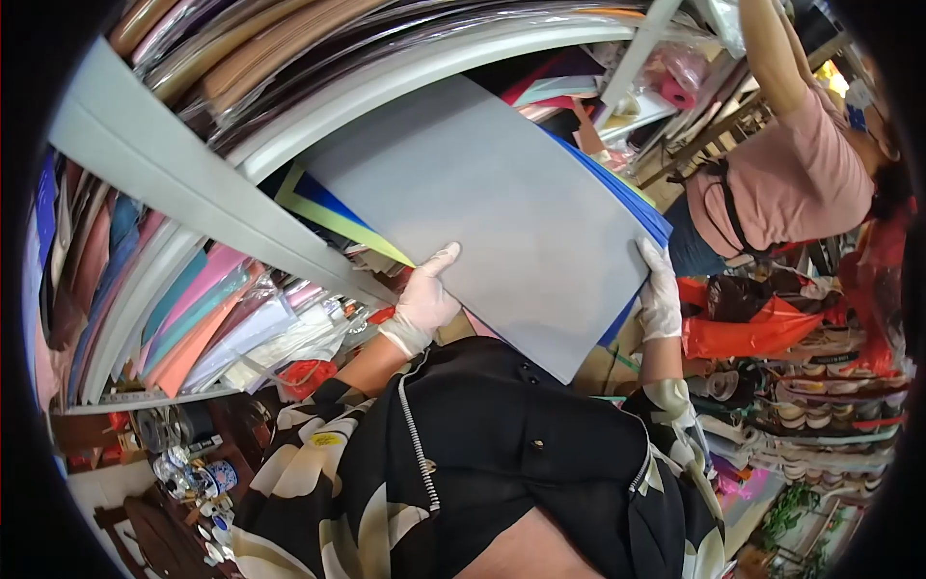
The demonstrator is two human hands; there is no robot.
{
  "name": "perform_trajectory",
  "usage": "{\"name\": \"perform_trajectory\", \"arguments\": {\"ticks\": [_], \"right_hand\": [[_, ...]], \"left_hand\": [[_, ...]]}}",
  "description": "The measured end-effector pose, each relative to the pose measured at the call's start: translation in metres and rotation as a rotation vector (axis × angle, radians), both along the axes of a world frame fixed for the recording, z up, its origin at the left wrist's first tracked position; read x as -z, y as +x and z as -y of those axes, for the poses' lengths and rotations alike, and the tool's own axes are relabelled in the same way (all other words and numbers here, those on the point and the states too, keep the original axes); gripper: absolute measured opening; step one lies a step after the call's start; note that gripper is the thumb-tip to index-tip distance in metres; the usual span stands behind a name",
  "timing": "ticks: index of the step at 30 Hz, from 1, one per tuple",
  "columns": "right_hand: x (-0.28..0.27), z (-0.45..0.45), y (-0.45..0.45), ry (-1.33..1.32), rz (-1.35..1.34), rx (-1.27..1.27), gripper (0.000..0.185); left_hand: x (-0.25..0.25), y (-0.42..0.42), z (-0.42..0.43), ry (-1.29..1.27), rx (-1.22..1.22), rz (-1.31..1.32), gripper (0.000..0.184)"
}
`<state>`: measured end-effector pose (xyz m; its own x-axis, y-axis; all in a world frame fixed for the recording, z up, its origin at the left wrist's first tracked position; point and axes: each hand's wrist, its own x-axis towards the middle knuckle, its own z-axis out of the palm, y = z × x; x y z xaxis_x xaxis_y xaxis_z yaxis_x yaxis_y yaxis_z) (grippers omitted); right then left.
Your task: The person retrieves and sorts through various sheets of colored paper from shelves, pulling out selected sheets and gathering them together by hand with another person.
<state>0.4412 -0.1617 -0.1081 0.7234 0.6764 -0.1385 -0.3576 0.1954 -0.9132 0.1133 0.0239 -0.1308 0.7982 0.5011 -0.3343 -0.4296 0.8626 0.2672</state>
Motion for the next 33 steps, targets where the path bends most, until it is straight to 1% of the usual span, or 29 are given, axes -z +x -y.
{"name": "perform_trajectory", "arguments": {"ticks": [1,4,5,8,9,12,13,16,17,18,20,21,24,27,30,33], "right_hand": [[0.002,-0.002,0.003,-0.007,-0.006,0.010,0.044],[0.002,-0.001,0.008,-0.012,-0.010,0.022,0.043],[0.000,-0.001,0.008,-0.008,0.026,-0.002,0.056],[-0.021,-0.009,-0.005,0.105,0.204,-0.054,0.071],[-0.020,-0.009,0.000,0.086,0.221,-0.092,0.082],[-0.026,-0.010,0.001,0.114,0.113,-0.085,0.079],[-0.024,-0.012,0.004,0.077,0.151,-0.080,0.077],[-0.013,-0.017,0.015,0.109,0.161,-0.093,0.075],[-0.013,-0.019,0.013,0.143,0.144,-0.089,0.072],[-0.012,-0.020,0.017,0.147,0.118,-0.118,0.073],[-0.009,-0.024,0.026,0.156,0.069,-0.182,0.077],[-0.007,-0.026,0.029,0.148,0.084,-0.181,0.075],[-0.022,-0.038,0.019,0.221,0.150,-0.097,0.075],[-0.021,-0.039,0.024,0.214,0.160,-0.117,0.073],[-0.020,-0.040,0.028,0.230,0.087,-0.142,0.065],[-0.011,-0.040,0.044,0.094,0.131,-0.048,0.054]], "left_hand": [[-0.002,0.000,0.000,-0.026,0.000,-0.004,0.033],[-0.006,-0.003,0.001,-0.028,-0.050,0.027,0.033],[-0.008,-0.003,0.002,-0.004,-0.050,0.003,0.033],[-0.007,0.000,0.000,-0.026,-0.031,-0.042,0.033],[-0.007,0.001,-0.001,-0.017,-0.037,-0.046,0.034],[-0.009,0.002,0.000,0.008,-0.059,-0.061,0.035],[-0.010,0.002,0.000,-0.005,-0.050,-0.061,0.036],[-0.011,-0.001,-0.001,-0.025,-0.020,-0.058,0.038],[-0.009,-0.001,-0.002,-0.020,-0.004,-0.048,0.039],[-0.007,-0.002,-0.002,-0.015,0.010,-0.037,0.040],[-0.017,-0.002,0.002,0.027,0.016,-0.029,0.039],[-0.020,-0.003,0.003,0.048,0.017,-0.025,0.039],[-0.009,-0.008,0.001,0.283,0.048,0.010,0.040],[-0.010,-0.010,0.002,0.201,0.036,0.048,0.039],[-0.005,-0.010,-0.001,0.026,-0.003,0.086,0.040],[-0.012,-0.008,0.002,-0.031,-0.009,0.142,0.043]]}}
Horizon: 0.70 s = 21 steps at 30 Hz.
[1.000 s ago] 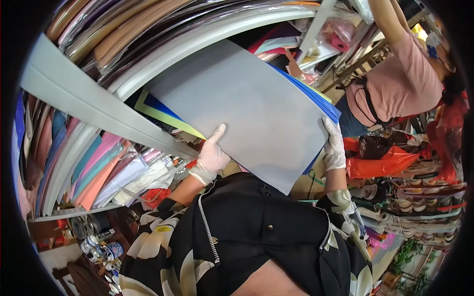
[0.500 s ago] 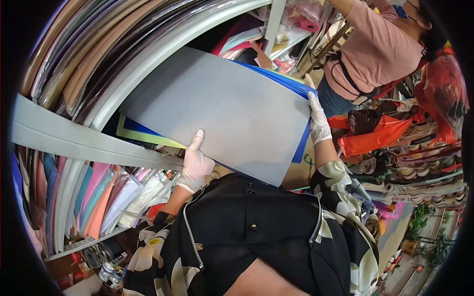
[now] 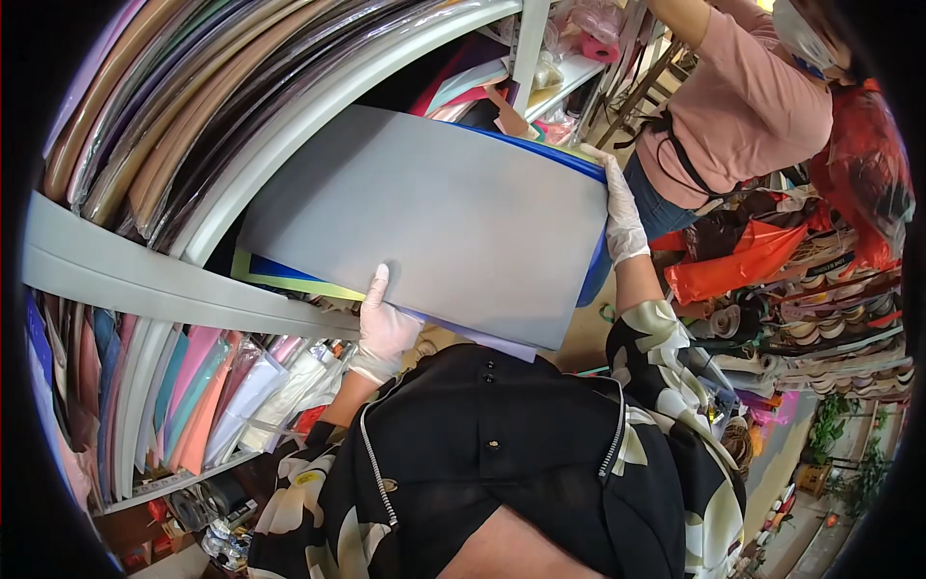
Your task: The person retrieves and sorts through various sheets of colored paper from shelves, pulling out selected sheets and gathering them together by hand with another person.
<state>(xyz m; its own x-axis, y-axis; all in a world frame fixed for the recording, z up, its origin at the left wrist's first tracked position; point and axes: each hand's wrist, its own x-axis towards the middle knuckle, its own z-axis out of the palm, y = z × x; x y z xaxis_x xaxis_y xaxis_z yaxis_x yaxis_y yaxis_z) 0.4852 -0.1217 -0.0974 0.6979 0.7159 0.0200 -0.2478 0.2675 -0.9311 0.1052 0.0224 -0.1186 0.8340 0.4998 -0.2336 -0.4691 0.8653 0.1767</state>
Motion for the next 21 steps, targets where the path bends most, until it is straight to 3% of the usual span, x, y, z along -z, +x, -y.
{"name": "perform_trajectory", "arguments": {"ticks": [3,6,9,10,13,14,17,19,21], "right_hand": [[0.024,-0.006,0.027,-0.108,0.026,0.098,0.050],[0.002,-0.010,0.016,-0.213,-0.076,0.150,0.049],[0.018,-0.012,0.030,-0.197,0.007,0.129,0.051],[-0.003,-0.006,0.014,-0.210,-0.055,0.015,0.055],[-0.029,0.008,-0.029,-0.111,-0.247,0.003,0.058],[-0.021,0.012,-0.030,-0.094,-0.291,-0.050,0.059],[0.001,0.019,-0.051,-0.252,-0.306,0.130,0.059],[-0.001,0.027,-0.067,-0.188,-0.400,0.154,0.052],[0.037,0.040,-0.055,-0.083,-0.423,0.118,0.047]], "left_hand": [[0.006,-0.002,-0.001,-0.016,-0.050,-0.083,0.046],[0.012,-0.002,-0.004,-0.004,-0.079,-0.157,0.046],[0.009,0.000,-0.005,-0.006,-0.072,-0.190,0.044],[0.006,0.000,-0.004,0.018,-0.069,-0.194,0.043],[-0.001,0.002,-0.001,0.065,-0.069,-0.217,0.039],[-0.002,0.002,-0.001,0.062,-0.074,-0.225,0.037],[0.003,0.004,-0.003,0.044,-0.084,-0.251,0.039],[0.006,0.004,-0.004,0.039,-0.077,-0.263,0.040],[0.007,0.005,-0.005,0.047,-0.056,-0.267,0.037]]}}
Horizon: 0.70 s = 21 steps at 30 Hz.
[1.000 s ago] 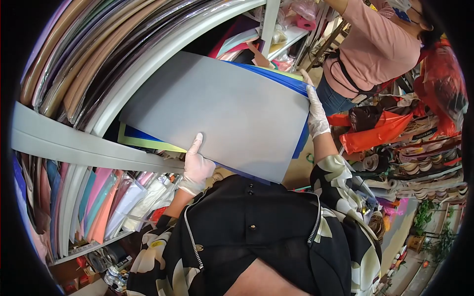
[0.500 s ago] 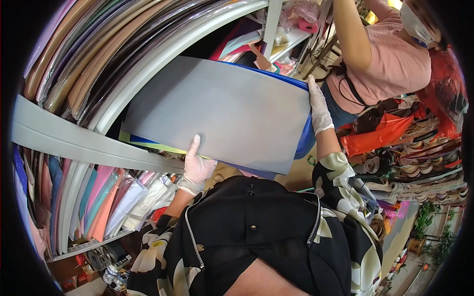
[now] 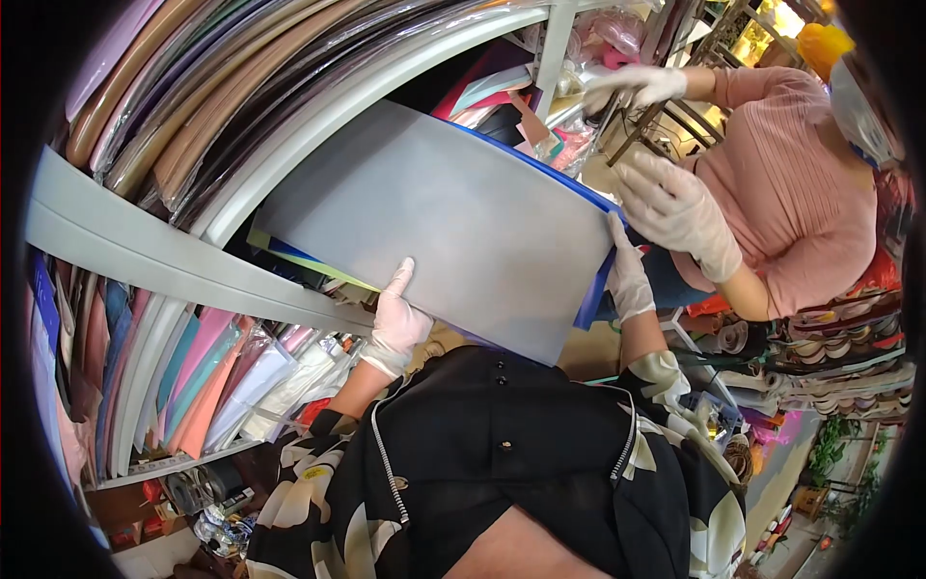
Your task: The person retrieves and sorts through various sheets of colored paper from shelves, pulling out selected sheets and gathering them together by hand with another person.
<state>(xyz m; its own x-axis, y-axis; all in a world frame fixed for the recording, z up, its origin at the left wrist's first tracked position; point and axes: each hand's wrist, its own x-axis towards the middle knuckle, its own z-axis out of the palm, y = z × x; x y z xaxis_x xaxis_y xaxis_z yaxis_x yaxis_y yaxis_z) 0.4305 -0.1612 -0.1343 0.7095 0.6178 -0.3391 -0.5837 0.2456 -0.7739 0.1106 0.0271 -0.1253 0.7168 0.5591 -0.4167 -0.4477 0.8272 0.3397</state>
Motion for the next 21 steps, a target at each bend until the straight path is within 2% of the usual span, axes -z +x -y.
{"name": "perform_trajectory", "arguments": {"ticks": [5,8,9,10,12,14,16,17,19,21], "right_hand": [[0.028,0.032,0.001,0.116,0.194,0.034,0.037],[0.029,0.044,0.013,0.406,-0.004,0.061,0.038],[0.042,0.047,0.028,0.460,0.231,-0.003,0.039],[0.033,0.049,0.027,0.499,0.173,0.001,0.038],[-0.014,0.045,0.015,0.419,0.004,-0.045,0.036],[-0.114,0.043,-0.015,0.156,-0.389,-0.138,0.035],[-0.188,0.036,-0.035,-0.081,-0.721,-0.206,0.034],[-0.177,0.038,-0.029,0.074,-0.947,-0.219,0.040],[-0.098,0.045,-0.009,0.248,-0.915,-0.403,0.042],[-0.063,0.040,-0.004,0.343,-0.862,-0.535,0.044]], "left_hand": [[-0.022,0.010,0.009,0.012,0.028,-0.019,0.035],[-0.015,0.017,0.008,-0.031,0.089,0.023,0.034],[-0.013,0.020,0.008,-0.050,0.115,0.049,0.033],[-0.014,0.022,0.009,-0.065,0.109,0.036,0.033],[-0.018,0.027,0.011,-0.096,0.097,0.010,0.033],[-0.021,0.028,0.013,-0.072,0.088,0.015,0.033],[-0.022,0.028,0.014,-0.038,0.099,0.025,0.033],[-0.023,0.029,0.013,-0.014,0.115,0.033,0.033],[-0.026,0.034,0.012,0.043,0.186,0.071,0.034],[-0.037,0.040,0.011,0.109,0.291,0.128,0.035]]}}
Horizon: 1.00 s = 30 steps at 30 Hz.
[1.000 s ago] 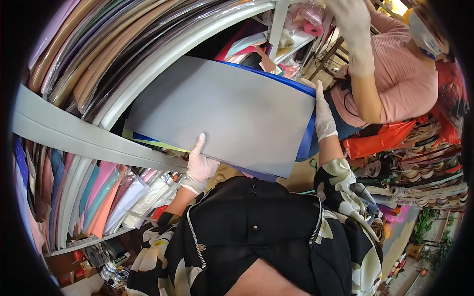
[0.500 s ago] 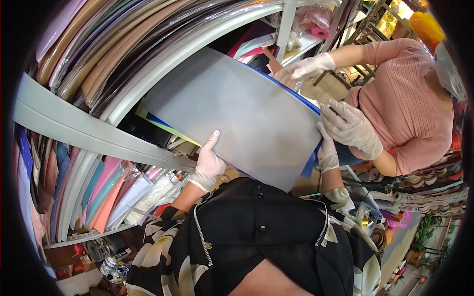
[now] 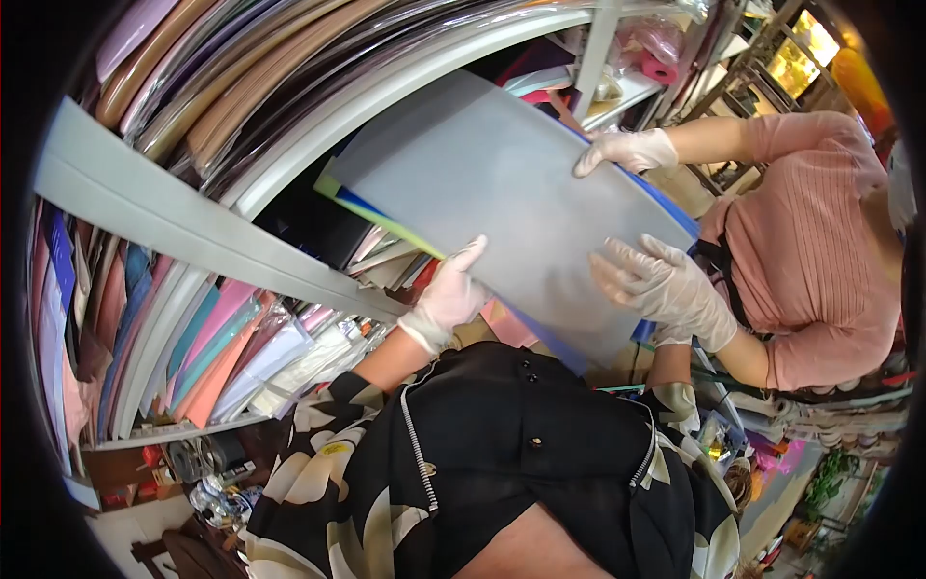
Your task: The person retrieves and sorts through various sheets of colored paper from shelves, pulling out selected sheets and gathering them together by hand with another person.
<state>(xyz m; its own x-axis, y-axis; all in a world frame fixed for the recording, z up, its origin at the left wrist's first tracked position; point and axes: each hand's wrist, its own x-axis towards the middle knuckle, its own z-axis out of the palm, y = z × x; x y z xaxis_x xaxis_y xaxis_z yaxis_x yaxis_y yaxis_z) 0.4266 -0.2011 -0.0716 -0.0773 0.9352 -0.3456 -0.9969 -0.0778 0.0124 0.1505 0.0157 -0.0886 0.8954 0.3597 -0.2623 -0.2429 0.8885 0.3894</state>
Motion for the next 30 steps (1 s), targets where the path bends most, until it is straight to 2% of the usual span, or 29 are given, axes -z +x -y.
{"name": "perform_trajectory", "arguments": {"ticks": [3,4,7,11,15,18,21,22,23,25,26,27,28,29,30], "right_hand": [[0.011,-0.010,-0.007,-0.036,0.138,0.004,0.048],[0.015,-0.011,-0.008,-0.044,0.191,0.017,0.049],[0.031,-0.007,-0.011,-0.095,0.365,0.115,0.052],[0.059,0.008,-0.018,-0.188,0.603,0.306,0.057],[0.078,0.029,-0.019,-0.262,0.720,0.469,0.062],[0.088,0.042,-0.021,-0.302,0.762,0.571,0.066],[0.098,0.050,-0.020,-0.323,0.774,0.642,0.070],[0.101,0.050,-0.020,-0.327,0.774,0.664,0.071],[0.104,0.051,-0.018,-0.327,0.771,0.683,0.072],[0.112,0.051,-0.016,-0.296,0.747,0.712,0.075],[0.117,0.051,-0.015,-0.253,0.724,0.712,0.076],[0.123,0.052,-0.014,-0.167,0.682,0.693,0.077],[0.126,0.052,-0.013,-0.012,0.635,0.628,0.079],[0.129,0.052,-0.014,0.017,0.621,0.602,0.072],[0.133,0.051,-0.016,0.046,0.608,0.578,0.064]], "left_hand": [[-0.015,0.013,-0.003,0.200,0.057,-0.030,0.033],[-0.022,0.020,-0.001,0.190,0.034,-0.013,0.032],[-0.010,0.030,-0.012,0.310,0.097,-0.027,0.029],[0.007,0.040,-0.025,0.584,0.107,-0.229,0.028],[0.004,0.039,-0.035,0.777,0.188,-0.482,0.041],[-0.022,0.028,-0.033,1.069,0.096,-0.409,0.053],[0.003,0.012,-0.055,1.317,-0.059,-0.611,0.051],[-0.003,0.003,-0.064,1.437,-0.061,-0.640,0.043],[-0.019,-0.002,-0.066,1.390,-0.098,-0.643,0.031],[-0.059,-0.018,-0.065,1.643,0.030,-1.021,0.016],[-0.049,-0.024,-0.074,2.112,-0.246,-0.961,0.010],[-0.044,-0.028,-0.085,2.223,-0.344,-0.889,0.011],[-0.042,-0.028,-0.095,2.217,-0.452,-0.870,0.011],[-0.040,-0.027,-0.103,2.209,-0.561,-0.847,0.010],[-0.038,-0.030,-0.108,2.228,-0.545,-0.967,0.013]]}}
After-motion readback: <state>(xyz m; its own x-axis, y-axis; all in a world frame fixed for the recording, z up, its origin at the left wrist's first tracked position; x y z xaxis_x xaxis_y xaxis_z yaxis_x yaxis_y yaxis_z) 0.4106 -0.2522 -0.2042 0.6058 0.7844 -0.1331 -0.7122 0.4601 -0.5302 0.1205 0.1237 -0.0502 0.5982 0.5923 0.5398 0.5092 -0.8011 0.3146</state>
